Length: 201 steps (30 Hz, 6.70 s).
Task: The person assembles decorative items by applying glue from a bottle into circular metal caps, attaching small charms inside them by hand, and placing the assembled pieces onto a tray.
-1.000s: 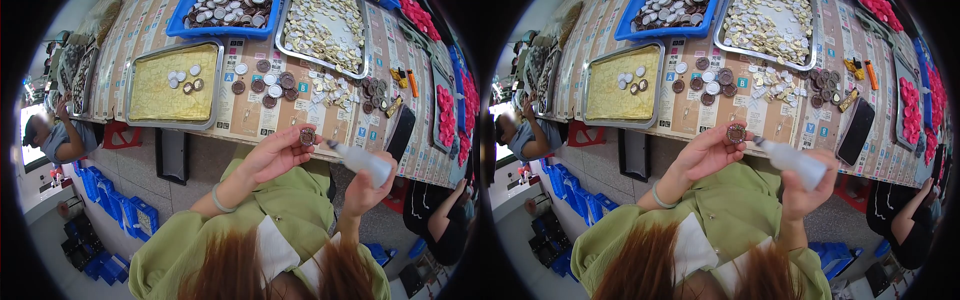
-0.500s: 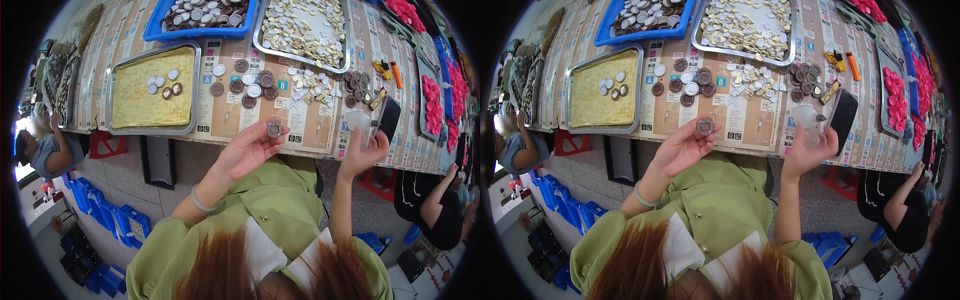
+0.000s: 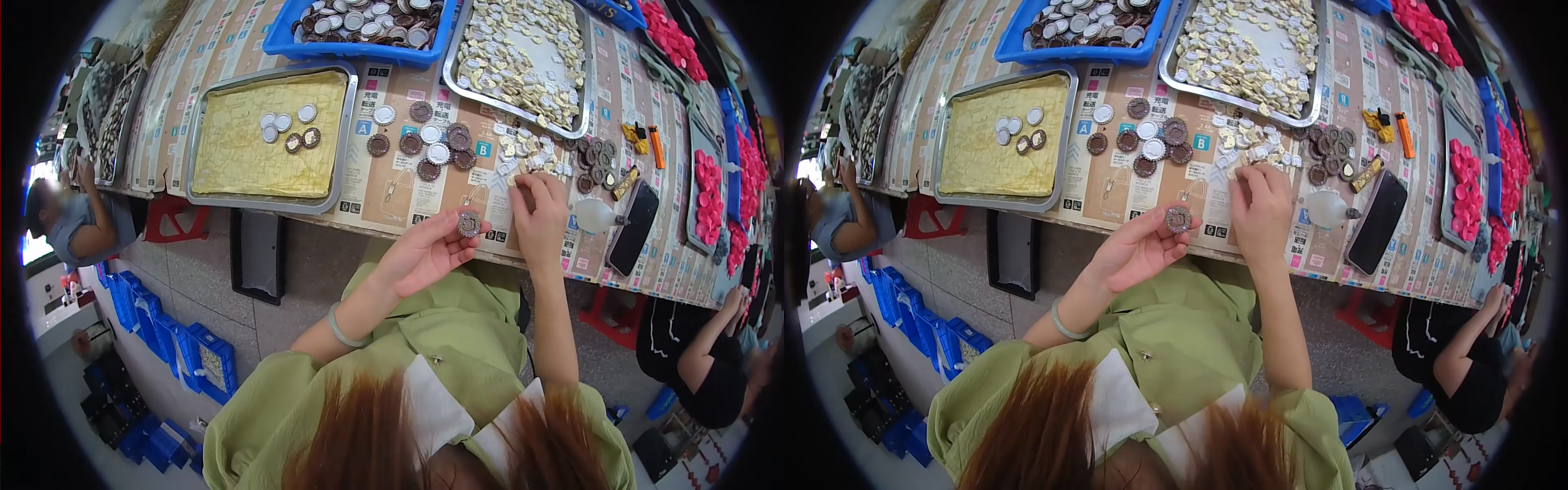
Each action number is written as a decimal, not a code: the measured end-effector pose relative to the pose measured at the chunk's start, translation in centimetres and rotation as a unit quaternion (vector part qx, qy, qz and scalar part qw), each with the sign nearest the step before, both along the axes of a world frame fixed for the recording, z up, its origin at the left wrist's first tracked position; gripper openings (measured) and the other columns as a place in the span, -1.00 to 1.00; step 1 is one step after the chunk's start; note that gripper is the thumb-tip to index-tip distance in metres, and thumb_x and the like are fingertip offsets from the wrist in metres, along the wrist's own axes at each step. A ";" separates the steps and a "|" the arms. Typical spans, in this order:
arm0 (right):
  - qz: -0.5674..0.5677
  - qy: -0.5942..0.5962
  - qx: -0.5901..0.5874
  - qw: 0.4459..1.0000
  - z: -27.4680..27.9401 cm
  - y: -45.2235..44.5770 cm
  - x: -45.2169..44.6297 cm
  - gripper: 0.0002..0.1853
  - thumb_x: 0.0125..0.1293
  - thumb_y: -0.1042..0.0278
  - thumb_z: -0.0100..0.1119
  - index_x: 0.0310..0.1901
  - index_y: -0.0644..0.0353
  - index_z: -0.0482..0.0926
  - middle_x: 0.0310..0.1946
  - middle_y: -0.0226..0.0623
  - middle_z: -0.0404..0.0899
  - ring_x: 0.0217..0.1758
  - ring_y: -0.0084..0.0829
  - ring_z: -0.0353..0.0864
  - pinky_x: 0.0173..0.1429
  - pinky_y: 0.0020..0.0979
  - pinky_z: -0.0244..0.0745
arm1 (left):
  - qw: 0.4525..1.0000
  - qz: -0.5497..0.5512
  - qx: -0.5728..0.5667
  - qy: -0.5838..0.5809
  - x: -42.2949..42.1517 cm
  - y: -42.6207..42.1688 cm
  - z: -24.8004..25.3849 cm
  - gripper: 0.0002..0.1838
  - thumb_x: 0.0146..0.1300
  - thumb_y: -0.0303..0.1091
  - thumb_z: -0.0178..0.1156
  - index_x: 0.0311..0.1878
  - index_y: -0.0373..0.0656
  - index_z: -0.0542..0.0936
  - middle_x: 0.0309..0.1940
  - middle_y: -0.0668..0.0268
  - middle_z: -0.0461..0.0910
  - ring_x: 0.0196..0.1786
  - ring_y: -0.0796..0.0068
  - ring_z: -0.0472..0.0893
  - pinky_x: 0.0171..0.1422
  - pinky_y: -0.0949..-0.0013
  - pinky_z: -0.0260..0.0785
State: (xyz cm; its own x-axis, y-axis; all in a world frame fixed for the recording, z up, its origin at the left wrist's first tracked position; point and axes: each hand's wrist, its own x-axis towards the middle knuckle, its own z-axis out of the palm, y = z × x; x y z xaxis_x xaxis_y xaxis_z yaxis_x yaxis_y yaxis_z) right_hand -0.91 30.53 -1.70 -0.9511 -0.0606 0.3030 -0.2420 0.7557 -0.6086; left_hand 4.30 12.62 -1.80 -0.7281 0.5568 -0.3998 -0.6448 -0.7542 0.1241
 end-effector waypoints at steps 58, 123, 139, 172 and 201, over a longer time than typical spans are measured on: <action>0.074 -0.120 -0.317 0.938 2.9 -1.7 4.4 -0.84 0.03 0.59 0.07 -0.30 0.26 0.53 -0.18 -0.27 0.38 -0.05 -0.41 0.31 0.01 -0.42 0.21 | 0.982 0.000 -0.174 0.079 -0.7 1.6 2.4 -0.77 0.23 -0.40 0.00 -0.08 -0.29 0.42 -0.26 0.30 0.52 -0.27 0.61 0.52 -0.14 0.57 0.39; -0.008 -0.256 -0.569 0.781 7.3 0.2 5.8 -0.53 0.11 0.54 0.07 0.09 0.31 0.22 -0.12 -0.21 0.40 -0.08 -0.47 0.44 0.02 -0.49 0.32 | 0.984 -0.016 -0.139 0.113 -1.2 0.7 3.0 -0.69 0.27 -0.42 -0.09 0.08 -0.16 0.31 0.00 0.17 0.41 -0.08 0.39 0.52 0.00 0.43 0.39; -0.036 0.003 -0.374 0.927 7.4 0.7 6.5 -0.56 -0.21 0.37 0.43 -0.31 0.24 0.38 -0.37 -0.36 0.33 -0.28 -0.50 0.31 -0.15 -0.52 0.23 | 0.997 0.018 -0.019 0.073 -0.7 1.0 2.4 -0.64 0.29 -0.37 -0.12 0.16 -0.13 0.23 0.09 0.09 0.32 -0.01 0.34 0.47 0.12 0.32 0.32; -0.019 -0.018 -0.345 0.938 7.1 0.9 6.4 -0.60 -0.17 0.40 0.41 -0.33 0.24 0.39 -0.40 -0.37 0.36 -0.32 -0.53 0.32 -0.18 -0.55 0.24 | 0.997 0.014 -0.020 0.069 -0.6 1.0 2.4 -0.65 0.27 -0.41 -0.11 0.13 -0.15 0.26 0.09 0.09 0.32 0.04 0.30 0.44 0.16 0.32 0.29; -0.216 -0.203 -0.172 0.939 2.1 6.8 -0.3 -0.33 -0.10 0.21 0.30 0.04 0.31 0.26 -0.43 -0.28 0.46 -0.46 -0.50 0.43 -0.35 -0.46 0.37 | 0.996 0.068 -0.059 0.026 -1.1 -0.5 1.1 -0.68 0.27 -0.44 -0.13 0.11 -0.15 0.26 0.11 0.02 0.28 0.06 0.26 0.42 0.12 0.34 0.34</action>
State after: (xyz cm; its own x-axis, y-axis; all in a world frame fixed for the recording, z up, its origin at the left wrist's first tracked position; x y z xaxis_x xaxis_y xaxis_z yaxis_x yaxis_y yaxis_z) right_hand -1.16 37.33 0.36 -0.9056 0.3933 -0.1586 0.3469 0.4720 -0.8105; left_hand 3.19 12.14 -0.70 -0.8151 0.4027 -0.4166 -0.5276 -0.8130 0.2463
